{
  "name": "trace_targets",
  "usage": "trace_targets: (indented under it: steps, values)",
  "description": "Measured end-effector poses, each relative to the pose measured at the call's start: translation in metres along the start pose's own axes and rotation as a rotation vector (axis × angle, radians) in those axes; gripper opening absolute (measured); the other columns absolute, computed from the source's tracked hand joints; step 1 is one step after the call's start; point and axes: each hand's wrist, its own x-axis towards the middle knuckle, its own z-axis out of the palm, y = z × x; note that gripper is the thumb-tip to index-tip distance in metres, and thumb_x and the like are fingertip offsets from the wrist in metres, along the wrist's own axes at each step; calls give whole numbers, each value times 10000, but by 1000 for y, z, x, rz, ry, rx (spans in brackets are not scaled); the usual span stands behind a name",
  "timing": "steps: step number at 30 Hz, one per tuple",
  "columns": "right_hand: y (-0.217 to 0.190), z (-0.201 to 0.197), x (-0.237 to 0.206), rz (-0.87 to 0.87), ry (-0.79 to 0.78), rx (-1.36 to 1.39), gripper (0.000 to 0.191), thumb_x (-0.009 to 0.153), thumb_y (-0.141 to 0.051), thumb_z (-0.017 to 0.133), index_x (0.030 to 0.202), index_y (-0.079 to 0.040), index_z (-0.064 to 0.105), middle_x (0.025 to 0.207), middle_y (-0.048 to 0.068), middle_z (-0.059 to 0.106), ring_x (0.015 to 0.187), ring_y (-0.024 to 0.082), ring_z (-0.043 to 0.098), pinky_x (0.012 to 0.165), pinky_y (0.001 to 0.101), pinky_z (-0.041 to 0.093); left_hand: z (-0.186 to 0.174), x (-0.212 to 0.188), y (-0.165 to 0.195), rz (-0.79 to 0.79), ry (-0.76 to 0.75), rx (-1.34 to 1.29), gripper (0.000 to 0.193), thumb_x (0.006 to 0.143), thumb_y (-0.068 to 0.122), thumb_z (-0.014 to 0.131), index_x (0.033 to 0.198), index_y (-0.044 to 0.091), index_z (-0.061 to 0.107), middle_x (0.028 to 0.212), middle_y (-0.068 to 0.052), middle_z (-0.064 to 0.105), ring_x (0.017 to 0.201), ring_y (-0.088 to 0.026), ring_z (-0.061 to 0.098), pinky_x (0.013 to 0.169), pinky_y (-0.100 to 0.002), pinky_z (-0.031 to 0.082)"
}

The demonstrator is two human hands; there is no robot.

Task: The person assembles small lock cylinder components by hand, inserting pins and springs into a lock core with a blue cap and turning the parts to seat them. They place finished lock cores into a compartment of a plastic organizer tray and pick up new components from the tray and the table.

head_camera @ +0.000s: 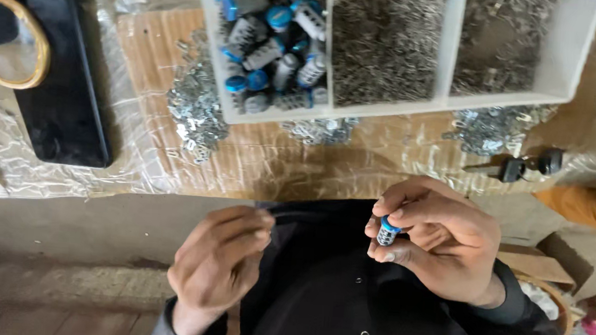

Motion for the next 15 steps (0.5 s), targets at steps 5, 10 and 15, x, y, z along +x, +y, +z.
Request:
trace_targets:
  steps: [5,10,15]
  values:
    - [2,-10,-8,-40,19,153,332,931,145,738,1235,63,634,1286,210,586,1054,270,718,832,352,705,27,-3,10,-13,7,-43,161,882,-67,795,978,-3,683,995,-129,736,931,-218,773,783,-295,657]
    - [-2,-19,-15,-60,19,172,363,912,158,737,1245,67,626,1295,229,583,1097,287,723,853,370,707,22,10,29,-214,-65,-408,149,903,-118,725,1008,-17,693,1051,-149,742,909,-218,770,760,-268,668]
    - [2,-22,-13,-37,17,231,376,904,160,736,1248,76,606,1306,248,587,1102,289,726,850,361,719,30,10,45,-262,-162,-195,192,821,-121,774,959,13,768,981,-135,719,657,-114,565,566,-220,426]
